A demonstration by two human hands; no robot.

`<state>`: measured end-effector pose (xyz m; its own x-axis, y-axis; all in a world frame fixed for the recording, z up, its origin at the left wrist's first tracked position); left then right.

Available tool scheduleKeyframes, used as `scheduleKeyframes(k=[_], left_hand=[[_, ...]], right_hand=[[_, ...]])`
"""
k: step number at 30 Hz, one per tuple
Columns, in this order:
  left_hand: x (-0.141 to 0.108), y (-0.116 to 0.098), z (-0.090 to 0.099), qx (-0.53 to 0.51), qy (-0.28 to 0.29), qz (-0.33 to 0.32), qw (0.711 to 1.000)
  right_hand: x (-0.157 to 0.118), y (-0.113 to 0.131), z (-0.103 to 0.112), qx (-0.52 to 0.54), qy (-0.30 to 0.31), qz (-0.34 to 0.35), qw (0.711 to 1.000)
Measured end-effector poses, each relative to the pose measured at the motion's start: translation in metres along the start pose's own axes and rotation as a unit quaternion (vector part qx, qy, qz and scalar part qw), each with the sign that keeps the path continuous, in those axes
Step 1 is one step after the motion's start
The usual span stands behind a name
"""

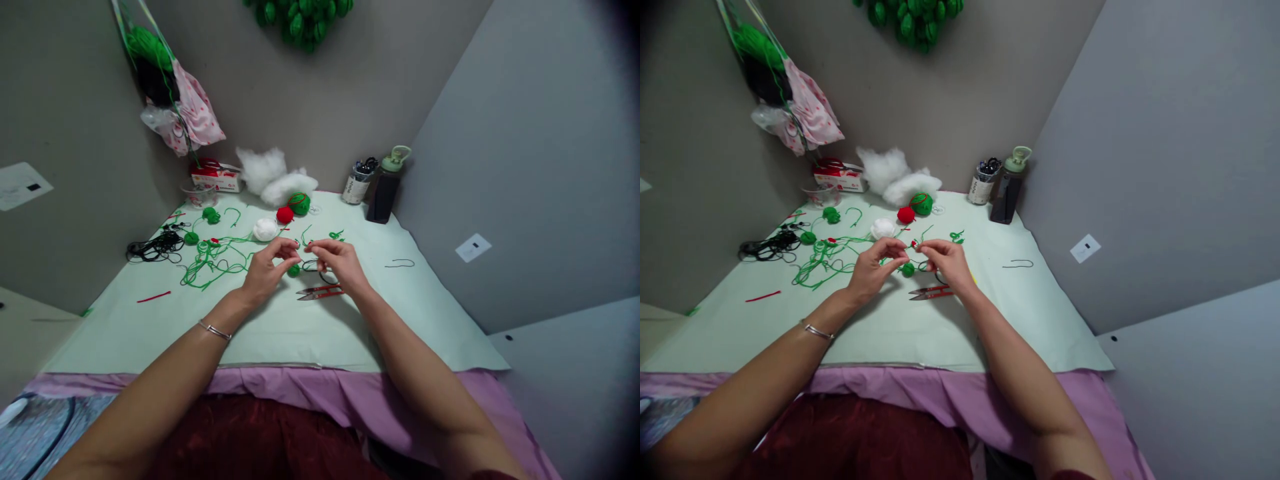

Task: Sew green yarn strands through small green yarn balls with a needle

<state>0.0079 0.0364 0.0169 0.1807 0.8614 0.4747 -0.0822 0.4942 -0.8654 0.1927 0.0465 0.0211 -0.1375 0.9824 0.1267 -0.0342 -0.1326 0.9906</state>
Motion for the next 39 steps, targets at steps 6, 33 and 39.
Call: scheduleKeyframes(k=[6, 33, 39], left_hand=[[0.001, 0.003, 0.005, 0.03, -0.04, -0.007, 0.999], [0.001, 0.01, -0.004, -0.011, 0.044, 0.091, 0.995], [0.001, 0.008, -0.004, 0.005, 0.053, 0.088, 0.995]], right_hand=[[-0.01, -0.003, -0.024, 0.036, 0.1, -0.07, 0.992], [-0.019, 0.011, -0.02, -0.243, 0.024, 0.185, 0.952], [-0.011, 0.005, -0.014, -0.135, 0.006, 0.1, 0.986]])
Point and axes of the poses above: each hand's wrist, its own x-axis towards the middle knuckle, its own z-axis out of the back of the hand, y = z × x, the point moved 3 cm from there along x, towards the middle knuckle, and after that the axes turned 2 degrees about y, right-handed, at the moved point
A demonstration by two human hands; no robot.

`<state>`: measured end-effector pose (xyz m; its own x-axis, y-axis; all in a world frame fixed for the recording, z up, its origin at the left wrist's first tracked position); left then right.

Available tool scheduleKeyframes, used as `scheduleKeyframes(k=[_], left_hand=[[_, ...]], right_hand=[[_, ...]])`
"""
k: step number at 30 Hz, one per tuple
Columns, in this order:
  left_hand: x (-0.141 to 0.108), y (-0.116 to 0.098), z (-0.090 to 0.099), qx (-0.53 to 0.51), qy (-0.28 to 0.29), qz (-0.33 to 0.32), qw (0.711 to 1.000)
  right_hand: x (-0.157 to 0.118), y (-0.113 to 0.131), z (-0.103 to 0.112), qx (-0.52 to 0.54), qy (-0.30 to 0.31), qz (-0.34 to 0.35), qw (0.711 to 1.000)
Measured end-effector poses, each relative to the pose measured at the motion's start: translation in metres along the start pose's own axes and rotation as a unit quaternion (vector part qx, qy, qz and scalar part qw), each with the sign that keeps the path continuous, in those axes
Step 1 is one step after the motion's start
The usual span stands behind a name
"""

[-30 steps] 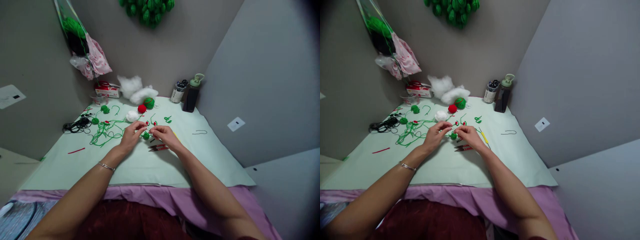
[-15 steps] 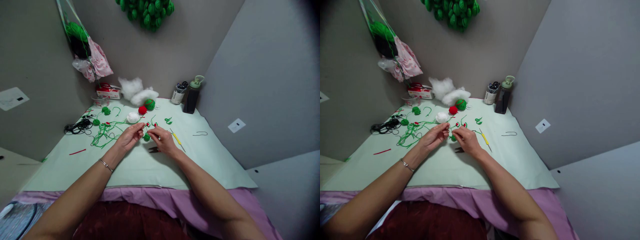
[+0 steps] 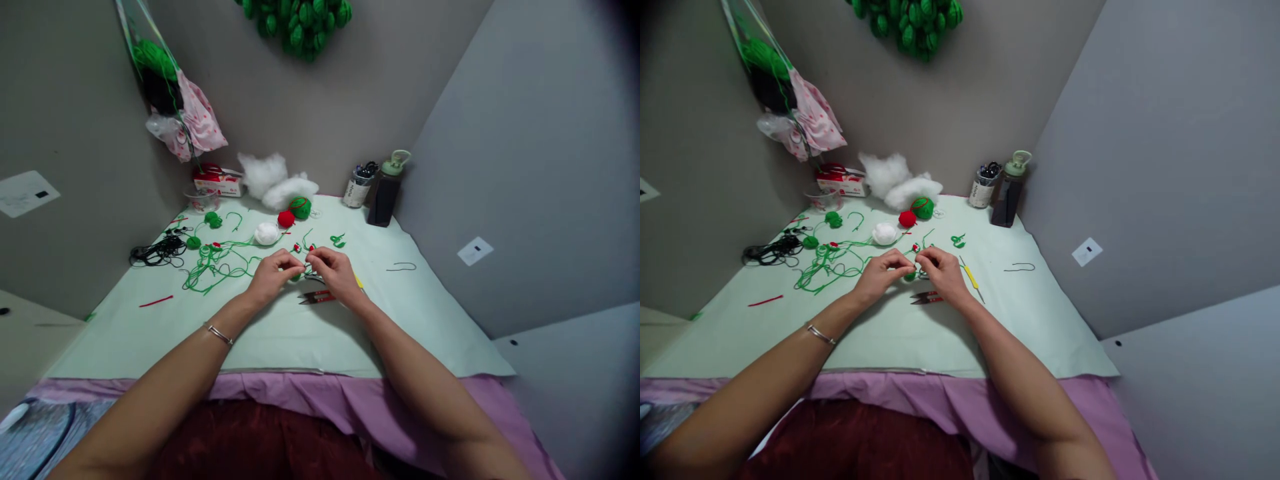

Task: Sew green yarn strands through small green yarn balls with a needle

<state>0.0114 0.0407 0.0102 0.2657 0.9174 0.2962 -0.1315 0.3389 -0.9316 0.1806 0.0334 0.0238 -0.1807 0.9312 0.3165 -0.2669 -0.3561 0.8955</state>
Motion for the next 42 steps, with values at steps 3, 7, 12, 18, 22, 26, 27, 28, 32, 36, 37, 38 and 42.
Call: scheduleKeyframes(k=[3, 7, 12, 18, 22, 26, 27, 28, 32, 36, 37, 38, 42], left_hand=[[0.001, 0.003, 0.002, -0.025, -0.016, 0.02, 0.999], [0.002, 0.004, 0.002, -0.093, -0.015, 0.046, 0.994], [0.001, 0.005, 0.001, -0.194, -0.012, 0.104, 0.975], [0.005, 0.006, 0.011, -0.231, -0.076, 0.126, 0.962], [0.009, 0.005, 0.02, -0.269, -0.11, 0.13, 0.948], [0.01, 0.006, 0.023, -0.294, -0.107, 0.124, 0.942], [0.01, 0.007, 0.024, -0.308, -0.102, 0.123, 0.938], [0.011, 0.007, 0.026, -0.325, -0.097, 0.12, 0.933], [0.019, 0.002, 0.047, -0.401, -0.12, 0.099, 0.903], [0.018, -0.019, 0.085, -0.513, -0.131, 0.074, 0.845], [0.013, -0.026, 0.096, -0.549, -0.122, 0.055, 0.825], [0.007, -0.033, 0.106, -0.581, -0.111, 0.027, 0.806], [-0.024, -0.045, 0.151, -0.619, -0.149, -0.176, 0.751]], right_hand=[[0.0, -0.001, -0.002, 0.011, 0.006, -0.005, 1.0], [0.0, -0.002, 0.0, 0.008, 0.002, -0.014, 1.0], [0.001, 0.0, 0.0, -0.006, 0.007, -0.012, 1.0], [0.002, 0.004, 0.0, -0.021, 0.023, -0.022, 0.999], [0.006, -0.002, 0.004, -0.013, 0.008, -0.017, 1.0], [0.01, -0.006, 0.012, 0.023, 0.009, -0.033, 0.999], [0.012, -0.007, 0.019, 0.038, -0.007, -0.041, 0.998], [0.014, -0.007, 0.029, 0.054, -0.037, -0.045, 0.997], [0.022, -0.013, 0.094, 0.14, -0.235, -0.023, 0.962], [0.019, -0.033, 0.159, 0.244, -0.367, -0.042, 0.897], [0.017, -0.039, 0.17, 0.271, -0.387, -0.045, 0.88], [0.015, -0.043, 0.179, 0.295, -0.404, -0.048, 0.865], [0.008, -0.054, 0.193, 0.343, -0.445, -0.06, 0.825]])
Point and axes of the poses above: each hand's wrist, its own x-axis towards the middle knuckle, its own z-axis out of the back of the hand, y = z × x, the point moved 3 cm from there along x, towards the middle knuckle, and after that the axes turned 2 degrees about y, right-handed, at the moved point
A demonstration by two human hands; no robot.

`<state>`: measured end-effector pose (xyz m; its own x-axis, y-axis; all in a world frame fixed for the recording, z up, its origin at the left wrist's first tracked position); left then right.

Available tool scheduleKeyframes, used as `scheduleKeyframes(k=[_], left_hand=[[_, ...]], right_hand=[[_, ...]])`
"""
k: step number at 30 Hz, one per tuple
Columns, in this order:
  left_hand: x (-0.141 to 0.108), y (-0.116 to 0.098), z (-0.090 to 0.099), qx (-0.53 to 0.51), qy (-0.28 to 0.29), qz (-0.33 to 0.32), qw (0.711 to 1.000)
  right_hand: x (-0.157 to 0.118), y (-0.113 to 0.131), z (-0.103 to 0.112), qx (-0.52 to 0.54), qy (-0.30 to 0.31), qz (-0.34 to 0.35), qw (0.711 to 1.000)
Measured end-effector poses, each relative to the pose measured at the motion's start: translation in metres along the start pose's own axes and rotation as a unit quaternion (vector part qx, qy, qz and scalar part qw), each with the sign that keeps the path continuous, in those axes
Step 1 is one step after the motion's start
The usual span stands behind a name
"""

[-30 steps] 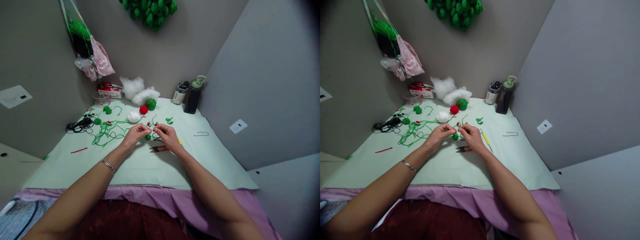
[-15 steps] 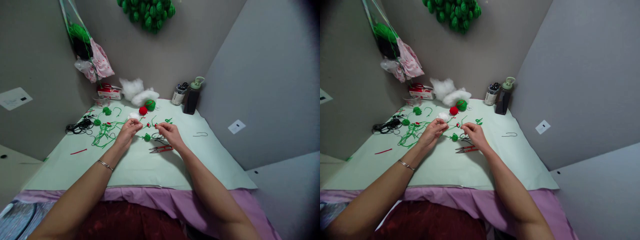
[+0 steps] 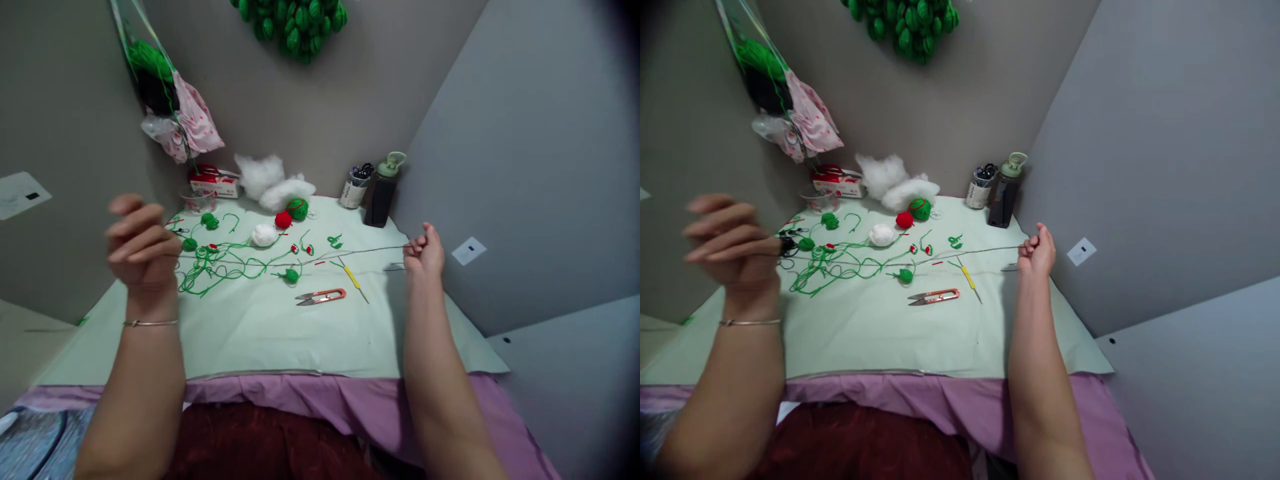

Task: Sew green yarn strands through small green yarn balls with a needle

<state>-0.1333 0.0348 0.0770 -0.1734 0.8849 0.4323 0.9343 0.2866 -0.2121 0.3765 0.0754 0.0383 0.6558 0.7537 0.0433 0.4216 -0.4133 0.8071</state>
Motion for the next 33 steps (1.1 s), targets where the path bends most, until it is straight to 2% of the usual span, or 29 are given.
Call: scheduleKeyframes(k=[2, 3, 5, 6, 8, 10, 12, 14, 16, 18, 19, 20, 21, 22, 25, 27, 31, 32, 33], left_hand=[[-0.001, -0.015, 0.009, 0.024, 0.018, -0.084, 0.996], [0.0, -0.014, 0.013, 0.06, 0.028, -0.081, 0.995], [0.004, 0.0, 0.019, 0.161, 0.07, 0.018, 0.984], [0.005, 0.013, 0.02, 0.22, 0.094, 0.091, 0.967], [0.004, 0.04, 0.019, 0.334, 0.129, 0.213, 0.909], [0.001, 0.064, 0.017, 0.447, 0.142, 0.271, 0.841], [-0.008, 0.088, 0.014, 0.542, 0.204, 0.306, 0.756], [-0.02, 0.108, 0.015, 0.61, 0.269, 0.335, 0.666], [-0.033, 0.124, 0.019, 0.656, 0.306, 0.347, 0.596], [-0.043, 0.135, 0.023, 0.695, 0.328, 0.326, 0.55], [-0.046, 0.139, 0.024, 0.708, 0.334, 0.311, 0.539], [-0.048, 0.142, 0.024, 0.712, 0.337, 0.301, 0.538], [-0.049, 0.143, 0.024, 0.706, 0.331, 0.299, 0.551], [-0.049, 0.144, 0.023, 0.69, 0.316, 0.305, 0.576], [-0.045, 0.143, 0.019, 0.598, 0.244, 0.342, 0.683], [-0.041, 0.14, 0.015, 0.537, 0.192, 0.342, 0.747], [-0.028, 0.131, 0.015, 0.479, 0.084, 0.256, 0.835], [-0.025, 0.128, 0.018, 0.468, 0.051, 0.23, 0.852], [-0.021, 0.124, 0.021, 0.454, 0.013, 0.204, 0.867]], right_hand=[[-0.001, -0.003, 0.0, 0.008, -0.006, -0.008, 1.0], [-0.002, -0.004, -0.001, 0.011, -0.004, -0.013, 1.0], [-0.005, -0.009, -0.005, 0.011, 0.007, -0.022, 1.0], [-0.006, -0.011, -0.007, 0.009, 0.013, -0.024, 1.0], [-0.008, -0.014, -0.011, 0.004, 0.019, -0.029, 0.999], [-0.012, -0.018, -0.015, -0.004, 0.019, -0.04, 0.999], [-0.016, -0.022, -0.02, -0.013, 0.024, -0.061, 0.998], [-0.023, -0.026, -0.027, -0.022, 0.043, -0.082, 0.995], [-0.031, -0.03, -0.035, -0.039, 0.074, -0.091, 0.992], [-0.042, -0.036, -0.045, -0.073, 0.122, -0.091, 0.986], [-0.048, -0.04, -0.05, -0.097, 0.154, -0.089, 0.979], [-0.055, -0.044, -0.056, -0.123, 0.19, -0.087, 0.97], [-0.063, -0.048, -0.061, -0.151, 0.229, -0.085, 0.958], [-0.072, -0.053, -0.066, -0.178, 0.269, -0.083, 0.943], [-0.103, -0.066, -0.078, -0.226, 0.375, -0.084, 0.895], [-0.123, -0.073, -0.083, -0.243, 0.435, -0.099, 0.861], [-0.152, -0.079, -0.089, -0.285, 0.565, -0.16, 0.757], [-0.154, -0.078, -0.089, -0.291, 0.58, -0.161, 0.744], [-0.152, -0.076, -0.089, -0.297, 0.582, -0.152, 0.742]])
Point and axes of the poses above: each hand's wrist, its own x-axis towards the middle knuckle, its own z-axis out of the back of the hand, y = z × x, the point moved 3 cm from there along x, towards the middle knuckle, and after that the axes turned 2 degrees about y, right-handed, at the moved point
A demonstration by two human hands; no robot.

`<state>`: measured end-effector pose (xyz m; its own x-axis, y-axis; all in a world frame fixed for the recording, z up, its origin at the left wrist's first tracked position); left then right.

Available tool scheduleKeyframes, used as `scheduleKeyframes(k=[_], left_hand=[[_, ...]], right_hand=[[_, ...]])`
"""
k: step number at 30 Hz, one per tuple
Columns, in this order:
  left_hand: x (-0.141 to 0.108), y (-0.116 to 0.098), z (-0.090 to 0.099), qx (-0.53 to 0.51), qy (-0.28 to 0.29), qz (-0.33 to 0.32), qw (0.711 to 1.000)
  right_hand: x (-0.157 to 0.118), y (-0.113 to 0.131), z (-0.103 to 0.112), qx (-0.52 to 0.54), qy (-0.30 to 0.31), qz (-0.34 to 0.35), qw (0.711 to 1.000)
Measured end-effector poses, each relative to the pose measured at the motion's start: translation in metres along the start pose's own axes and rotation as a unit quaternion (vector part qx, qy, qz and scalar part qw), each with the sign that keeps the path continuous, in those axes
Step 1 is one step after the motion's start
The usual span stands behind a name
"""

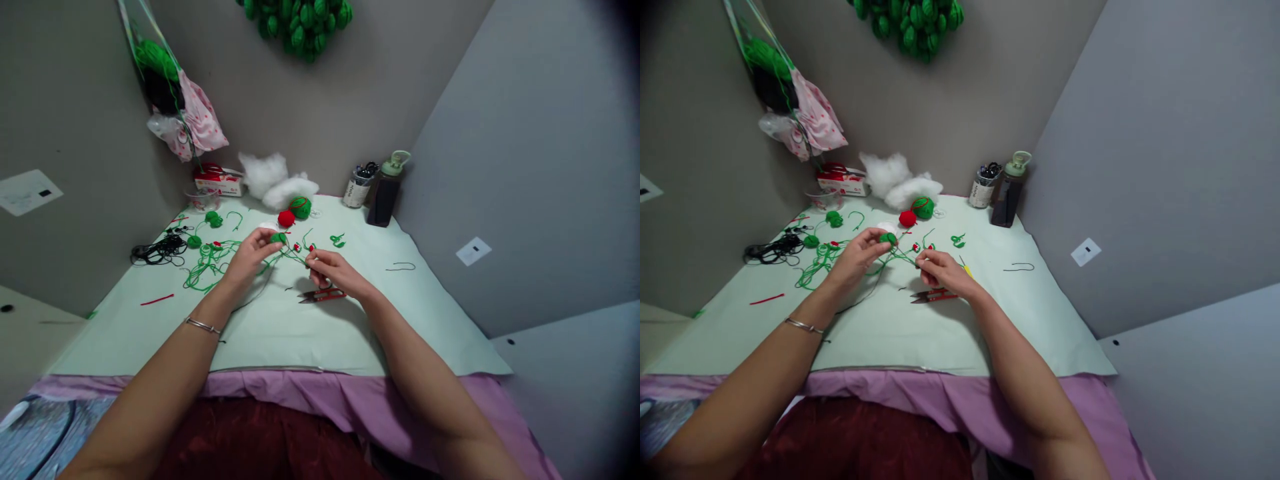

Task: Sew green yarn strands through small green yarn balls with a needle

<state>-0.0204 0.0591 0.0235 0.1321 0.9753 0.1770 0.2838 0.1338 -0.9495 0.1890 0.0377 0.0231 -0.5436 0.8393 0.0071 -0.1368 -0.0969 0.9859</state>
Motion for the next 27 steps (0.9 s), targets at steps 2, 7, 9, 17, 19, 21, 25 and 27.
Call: scheduleKeyframes(k=[2, 7, 9, 17, 19, 21, 25, 27], left_hand=[[0.004, -0.001, 0.012, -0.052, -0.085, -0.011, 0.995], [0.009, -0.002, 0.031, -0.159, -0.183, 0.012, 0.97], [0.009, -0.001, 0.027, -0.197, -0.152, 0.043, 0.968], [-0.005, 0.005, -0.01, -0.248, 0.039, 0.176, 0.952], [-0.008, 0.005, -0.016, -0.233, 0.064, 0.185, 0.952], [-0.011, 0.005, -0.019, -0.22, 0.084, 0.184, 0.954], [-0.013, 0.007, -0.019, -0.196, 0.088, 0.17, 0.962], [-0.012, 0.008, -0.018, -0.186, 0.084, 0.17, 0.964]], right_hand=[[-0.002, 0.003, 0.013, -0.033, -0.05, 0.019, 0.998], [-0.015, 0.002, 0.065, -0.303, -0.288, 0.003, 0.908], [-0.022, 0.002, 0.078, -0.415, -0.345, -0.014, 0.841], [-0.016, 0.015, 0.048, -0.25, -0.299, 0.082, 0.917], [-0.011, 0.018, 0.031, -0.161, -0.24, 0.072, 0.955], [-0.009, 0.02, 0.017, -0.106, -0.209, 0.064, 0.97], [-0.006, 0.019, 0.001, -0.081, -0.199, 0.084, 0.973], [-0.006, 0.016, -0.002, -0.101, -0.198, 0.096, 0.97]])
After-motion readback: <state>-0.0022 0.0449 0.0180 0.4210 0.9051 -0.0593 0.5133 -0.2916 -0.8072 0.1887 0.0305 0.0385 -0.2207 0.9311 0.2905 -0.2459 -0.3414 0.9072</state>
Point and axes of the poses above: each hand's wrist, its own x-axis towards the middle knuckle, its own z-axis out of the back of the hand, y = z × x, the point moved 3 cm from there along x, towards the middle knuckle, and after that the axes turned 2 degrees about y, right-handed, at the moved point
